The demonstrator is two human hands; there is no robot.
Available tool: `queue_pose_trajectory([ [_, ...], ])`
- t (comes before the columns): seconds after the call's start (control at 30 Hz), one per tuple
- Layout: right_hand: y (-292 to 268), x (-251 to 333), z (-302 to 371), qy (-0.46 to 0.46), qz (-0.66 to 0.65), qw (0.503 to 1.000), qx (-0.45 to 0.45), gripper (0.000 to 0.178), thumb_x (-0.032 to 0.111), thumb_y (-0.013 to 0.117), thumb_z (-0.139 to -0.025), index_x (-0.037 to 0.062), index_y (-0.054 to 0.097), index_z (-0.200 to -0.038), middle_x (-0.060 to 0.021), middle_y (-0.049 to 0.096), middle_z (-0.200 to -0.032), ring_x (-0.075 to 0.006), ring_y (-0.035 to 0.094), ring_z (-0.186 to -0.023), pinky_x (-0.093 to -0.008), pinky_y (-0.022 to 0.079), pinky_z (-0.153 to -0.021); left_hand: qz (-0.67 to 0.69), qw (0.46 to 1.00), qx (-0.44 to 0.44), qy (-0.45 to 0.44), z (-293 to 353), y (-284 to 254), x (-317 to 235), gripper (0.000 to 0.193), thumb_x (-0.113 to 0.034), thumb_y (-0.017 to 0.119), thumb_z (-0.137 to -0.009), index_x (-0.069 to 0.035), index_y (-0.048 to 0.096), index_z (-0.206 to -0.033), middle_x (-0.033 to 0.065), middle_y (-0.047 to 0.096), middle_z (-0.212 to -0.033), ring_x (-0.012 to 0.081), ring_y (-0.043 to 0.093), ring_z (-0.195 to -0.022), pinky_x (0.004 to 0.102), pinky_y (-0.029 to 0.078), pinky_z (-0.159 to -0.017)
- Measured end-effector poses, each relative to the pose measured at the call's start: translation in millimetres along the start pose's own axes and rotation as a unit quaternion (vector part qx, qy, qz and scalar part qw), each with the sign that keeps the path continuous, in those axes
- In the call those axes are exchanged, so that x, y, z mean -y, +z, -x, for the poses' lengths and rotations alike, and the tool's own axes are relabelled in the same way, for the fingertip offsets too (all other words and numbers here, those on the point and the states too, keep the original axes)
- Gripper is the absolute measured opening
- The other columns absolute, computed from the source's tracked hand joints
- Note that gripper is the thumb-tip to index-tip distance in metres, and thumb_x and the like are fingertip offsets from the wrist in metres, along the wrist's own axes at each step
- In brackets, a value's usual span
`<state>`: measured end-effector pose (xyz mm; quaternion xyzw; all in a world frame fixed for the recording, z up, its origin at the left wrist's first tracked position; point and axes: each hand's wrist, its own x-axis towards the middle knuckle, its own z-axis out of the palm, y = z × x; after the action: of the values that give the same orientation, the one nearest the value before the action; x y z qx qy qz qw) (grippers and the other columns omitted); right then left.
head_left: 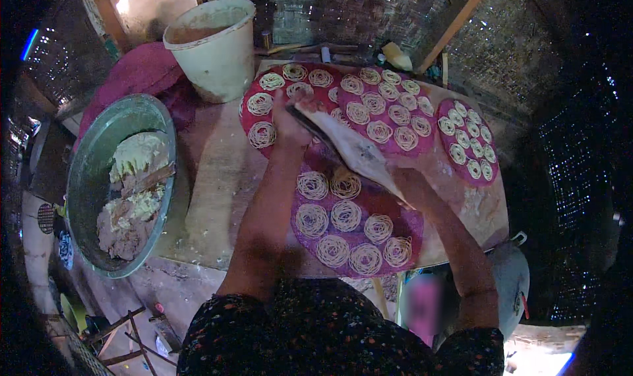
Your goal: The person uses a wooden press tool to squeeze dough through a metal mold, forming spiral patterns onto circular pink papers laid out on a table, and refills the mold by hand with more dough from a large bowl.
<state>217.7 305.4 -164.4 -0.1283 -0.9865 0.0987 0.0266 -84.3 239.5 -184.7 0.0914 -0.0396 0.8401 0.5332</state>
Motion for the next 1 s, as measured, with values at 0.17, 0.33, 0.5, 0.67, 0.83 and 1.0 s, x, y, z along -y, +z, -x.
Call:
queue_pose_trajectory([
  [0.17,-65,20,15,0.313,-0.344,0.877,0.12,0.05,0.043,0.038,-0.088,-0.004,0.05,-0.102,-0.0133,0.058,-0.071,-0.0228,0.058,-0.052,-0.0366,0.046,-0.041,-0.057,0.994,-0.093,0.009,2,31,39,0.057,-0.057,0.025,-0.085,-0.008,0.047,-0.066,0.0042,0.042,-0.052,0.0229,0.043,-0.052,0.0422,0.042,-0.06],
  [0.33,-53,-9,47,0.448,-0.279,0.829,0.187,0.047,0.038,0.042,-0.088,-0.0058,0.046,-0.106,-0.0175,0.058,-0.071,-0.0266,0.059,-0.054,-0.0393,0.047,-0.044,-0.046,0.974,-0.222,0.003,-1,-2,99,0.045,-0.046,0.029,-0.087,-0.014,0.042,-0.058,0.0016,0.039,-0.051,0.019,0.041,-0.052,0.0362,0.039,-0.055],
  [0.5,-34,-7,59,0.123,0.129,0.981,0.081,0.058,0.016,0.061,-0.073,-0.0044,0.035,-0.121,-0.0236,0.057,-0.079,-0.0334,0.058,-0.071,-0.0427,0.047,-0.06,0.021,0.992,-0.121,0.0,-2,-19,92,0.033,-0.04,0.037,-0.083,-0.016,0.04,-0.061,-0.0014,0.036,-0.052,0.0161,0.036,-0.048,0.0326,0.035,-0.052],
  [0.67,-62,9,71,0.178,0.089,0.966,0.166,0.076,0.008,0.067,-0.063,-0.004,0.028,-0.126,-0.0269,0.055,-0.092,-0.0408,0.055,-0.082,-0.0448,0.045,-0.068,0.041,0.993,-0.112,-0.002,17,5,101,0.024,-0.029,0.044,-0.078,-0.015,0.04,-0.058,-0.0024,0.037,-0.05,0.0148,0.037,-0.046,0.0304,0.035,-0.05],
  [0.83,-65,-10,73,0.202,0.004,0.976,0.085,0.045,0.006,0.053,-0.075,-0.0058,0.037,-0.115,-0.0245,0.059,-0.076,-0.0393,0.059,-0.066,-0.0457,0.048,-0.057,0.054,0.991,-0.118,-0.01,-3,11,110,0.028,-0.03,0.042,-0.077,-0.015,0.039,-0.053,-0.0018,0.036,-0.046,0.0144,0.034,-0.041,0.0312,0.034,-0.048],
  [1.0,-52,6,57,0.122,0.117,0.985,0.034,0.034,0.006,0.043,-0.081,-0.005,0.038,-0.113,-0.023,0.059,-0.074,-0.0387,0.059,-0.062,-0.0461,0.048,-0.052,0.01,0.996,-0.088,-0.002,-7,8,87,0.028,-0.03,0.041,-0.076,-0.014,0.039,-0.053,-0.0009,0.036,-0.045,0.0141,0.035,-0.04,0.0306,0.035,-0.047],
])
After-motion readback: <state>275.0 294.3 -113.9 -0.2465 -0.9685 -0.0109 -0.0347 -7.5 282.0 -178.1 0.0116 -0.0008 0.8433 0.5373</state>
